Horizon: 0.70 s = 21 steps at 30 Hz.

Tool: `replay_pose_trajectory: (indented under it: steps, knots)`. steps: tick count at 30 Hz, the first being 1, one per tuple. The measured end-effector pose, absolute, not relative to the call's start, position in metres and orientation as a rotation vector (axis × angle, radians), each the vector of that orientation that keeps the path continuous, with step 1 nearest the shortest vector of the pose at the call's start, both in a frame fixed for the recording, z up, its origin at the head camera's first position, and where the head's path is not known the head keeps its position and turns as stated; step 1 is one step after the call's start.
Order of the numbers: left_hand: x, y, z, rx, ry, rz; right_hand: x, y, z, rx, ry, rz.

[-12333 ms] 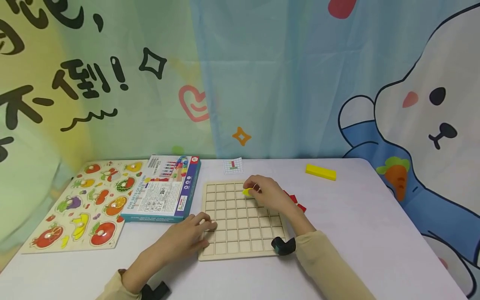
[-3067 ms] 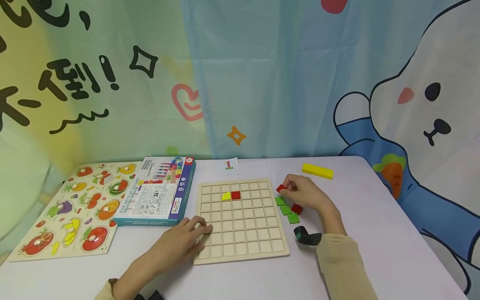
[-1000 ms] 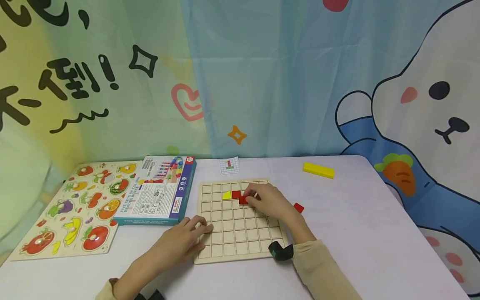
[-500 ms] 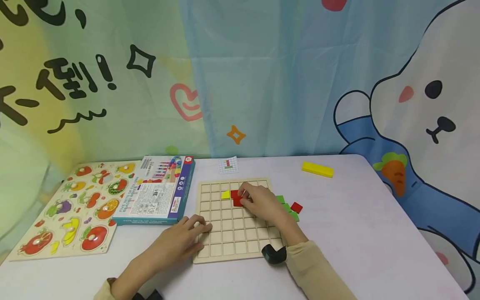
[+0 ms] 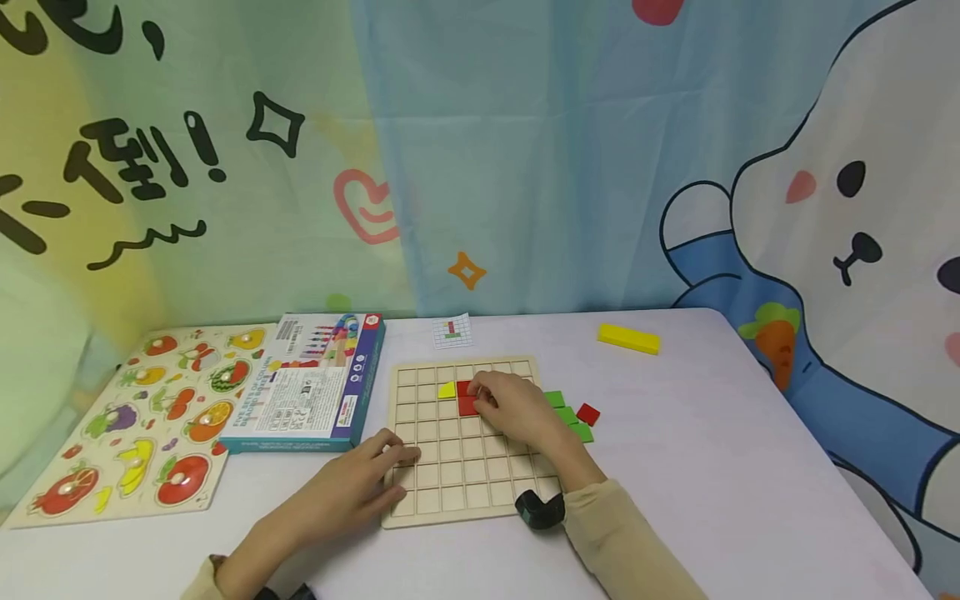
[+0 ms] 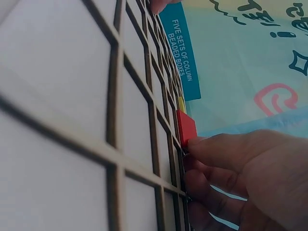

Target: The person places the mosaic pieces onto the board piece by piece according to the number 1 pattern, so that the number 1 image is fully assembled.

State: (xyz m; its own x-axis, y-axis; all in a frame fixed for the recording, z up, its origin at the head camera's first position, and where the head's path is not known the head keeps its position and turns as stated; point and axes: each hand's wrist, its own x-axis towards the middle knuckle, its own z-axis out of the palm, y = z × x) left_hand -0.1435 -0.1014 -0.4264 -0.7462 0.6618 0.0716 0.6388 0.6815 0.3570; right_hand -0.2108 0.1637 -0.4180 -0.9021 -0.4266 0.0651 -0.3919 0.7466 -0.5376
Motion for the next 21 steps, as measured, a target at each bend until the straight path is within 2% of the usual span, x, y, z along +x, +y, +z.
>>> replay_pose_trajectory:
  steps: [6,21]
  knots:
    - [-0.147,-0.105,-0.435,1.18,2.787,0.679,-0.211,0.164,-0.419,-0.687,2.879,-0.856]
    - [-0.15,-0.11,-0.441,1.112,2.695,0.884,-0.209,0.165,-0.416,-0.676,2.86,-0.879]
